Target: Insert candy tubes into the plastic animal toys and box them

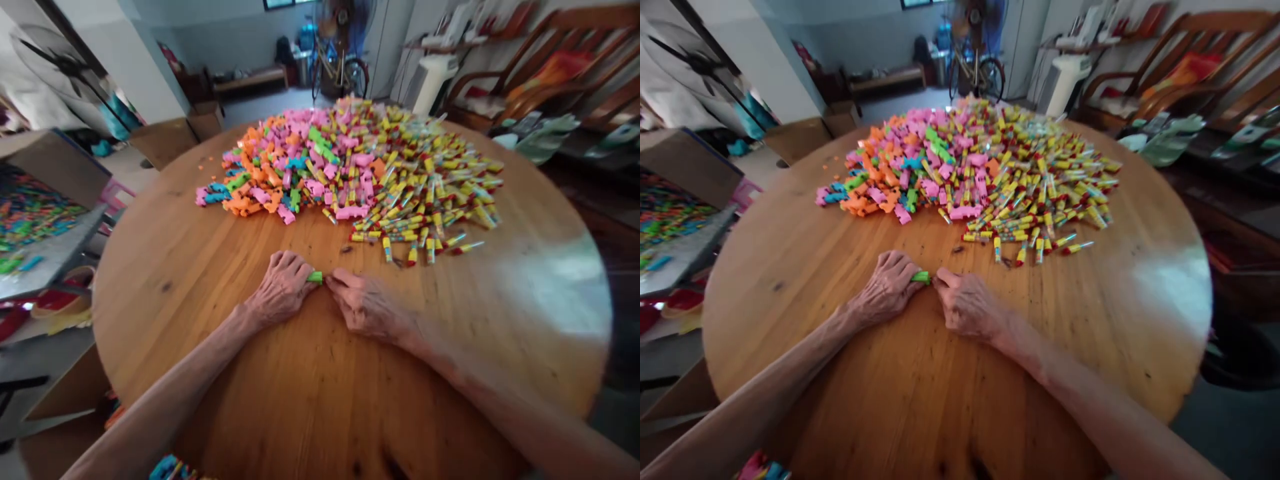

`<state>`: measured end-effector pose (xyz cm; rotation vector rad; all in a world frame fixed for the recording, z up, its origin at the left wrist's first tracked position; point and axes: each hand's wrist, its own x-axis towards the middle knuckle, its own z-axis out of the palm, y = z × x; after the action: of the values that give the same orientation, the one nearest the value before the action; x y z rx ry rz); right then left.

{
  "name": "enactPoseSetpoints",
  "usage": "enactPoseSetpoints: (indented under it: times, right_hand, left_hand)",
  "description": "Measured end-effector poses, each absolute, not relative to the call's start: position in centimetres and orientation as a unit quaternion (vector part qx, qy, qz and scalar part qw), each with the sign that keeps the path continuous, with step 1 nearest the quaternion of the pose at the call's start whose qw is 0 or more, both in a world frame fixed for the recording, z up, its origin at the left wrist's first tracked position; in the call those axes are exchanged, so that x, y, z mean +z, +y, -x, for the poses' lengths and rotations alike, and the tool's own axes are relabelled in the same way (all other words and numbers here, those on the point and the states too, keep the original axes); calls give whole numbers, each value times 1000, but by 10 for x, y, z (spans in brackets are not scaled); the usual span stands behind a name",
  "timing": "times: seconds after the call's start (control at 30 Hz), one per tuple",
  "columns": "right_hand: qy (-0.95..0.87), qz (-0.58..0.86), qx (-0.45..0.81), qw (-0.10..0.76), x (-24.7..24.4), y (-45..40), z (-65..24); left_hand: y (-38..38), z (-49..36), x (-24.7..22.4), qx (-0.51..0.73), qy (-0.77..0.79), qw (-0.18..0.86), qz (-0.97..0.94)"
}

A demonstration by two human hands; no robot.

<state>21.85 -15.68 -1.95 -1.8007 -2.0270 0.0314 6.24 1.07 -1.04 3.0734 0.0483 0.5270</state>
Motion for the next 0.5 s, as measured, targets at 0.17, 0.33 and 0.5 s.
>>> enactPoseSetpoints:
  times: [0.17,0.33,0.5]
  right_hand:
    - [-690,644,17,328,0,-155,-210]
    - [-657,710,16,252,6,-131,-174]
    - [-630,758,-40,163,2,-88,-149]
  left_hand:
    - [-5,-14,2,163,16,40,-986]
    - [-31,78,4,187,86,108,-973]
    - [-49,174,3,272,218,105,-931]
